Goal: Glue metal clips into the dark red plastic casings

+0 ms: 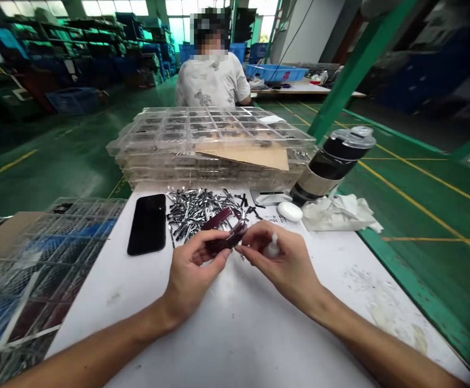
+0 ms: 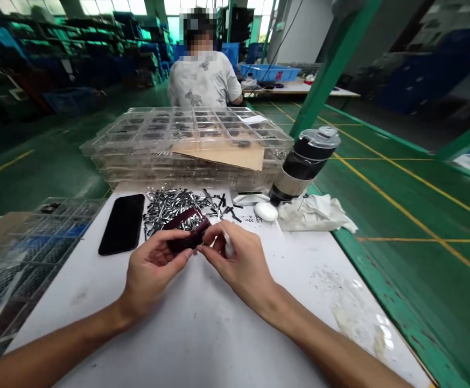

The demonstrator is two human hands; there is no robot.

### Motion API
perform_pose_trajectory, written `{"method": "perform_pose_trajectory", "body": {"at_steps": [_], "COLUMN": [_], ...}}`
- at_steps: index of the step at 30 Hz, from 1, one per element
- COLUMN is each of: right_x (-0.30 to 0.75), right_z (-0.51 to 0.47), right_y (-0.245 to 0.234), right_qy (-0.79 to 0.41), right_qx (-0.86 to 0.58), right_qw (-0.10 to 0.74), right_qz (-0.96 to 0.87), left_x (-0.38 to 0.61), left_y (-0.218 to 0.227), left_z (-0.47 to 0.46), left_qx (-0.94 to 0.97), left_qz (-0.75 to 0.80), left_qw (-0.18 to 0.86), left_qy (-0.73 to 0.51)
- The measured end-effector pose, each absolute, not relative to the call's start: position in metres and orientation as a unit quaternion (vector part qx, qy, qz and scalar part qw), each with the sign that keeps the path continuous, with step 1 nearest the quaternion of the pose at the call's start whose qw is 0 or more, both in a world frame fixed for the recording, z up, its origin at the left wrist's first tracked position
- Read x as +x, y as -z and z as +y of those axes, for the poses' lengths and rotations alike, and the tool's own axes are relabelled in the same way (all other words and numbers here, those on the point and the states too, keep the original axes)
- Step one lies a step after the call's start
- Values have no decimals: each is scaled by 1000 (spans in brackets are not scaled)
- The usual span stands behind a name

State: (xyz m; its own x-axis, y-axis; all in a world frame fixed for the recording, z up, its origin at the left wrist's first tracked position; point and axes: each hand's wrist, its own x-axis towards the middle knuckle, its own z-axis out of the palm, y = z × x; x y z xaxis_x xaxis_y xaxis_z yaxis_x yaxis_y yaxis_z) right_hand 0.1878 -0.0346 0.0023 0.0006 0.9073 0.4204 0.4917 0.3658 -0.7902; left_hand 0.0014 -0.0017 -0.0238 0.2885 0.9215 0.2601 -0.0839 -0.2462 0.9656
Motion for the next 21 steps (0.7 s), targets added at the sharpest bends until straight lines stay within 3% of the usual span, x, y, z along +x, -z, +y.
{"method": "perform_pose_trajectory", "body": {"at_steps": [21], "right_x": [186], "right_z": [-36], "right_y": [-2], "right_qy": [-254], "right_qx": [-511], "right_qw": [479], "right_qz": [-667], "left_x": [-4], "left_y": [24], "left_z": [-3], "left_qx": [693], "left_qz": [341], "left_qw": [413], "left_qy": [-482]}}
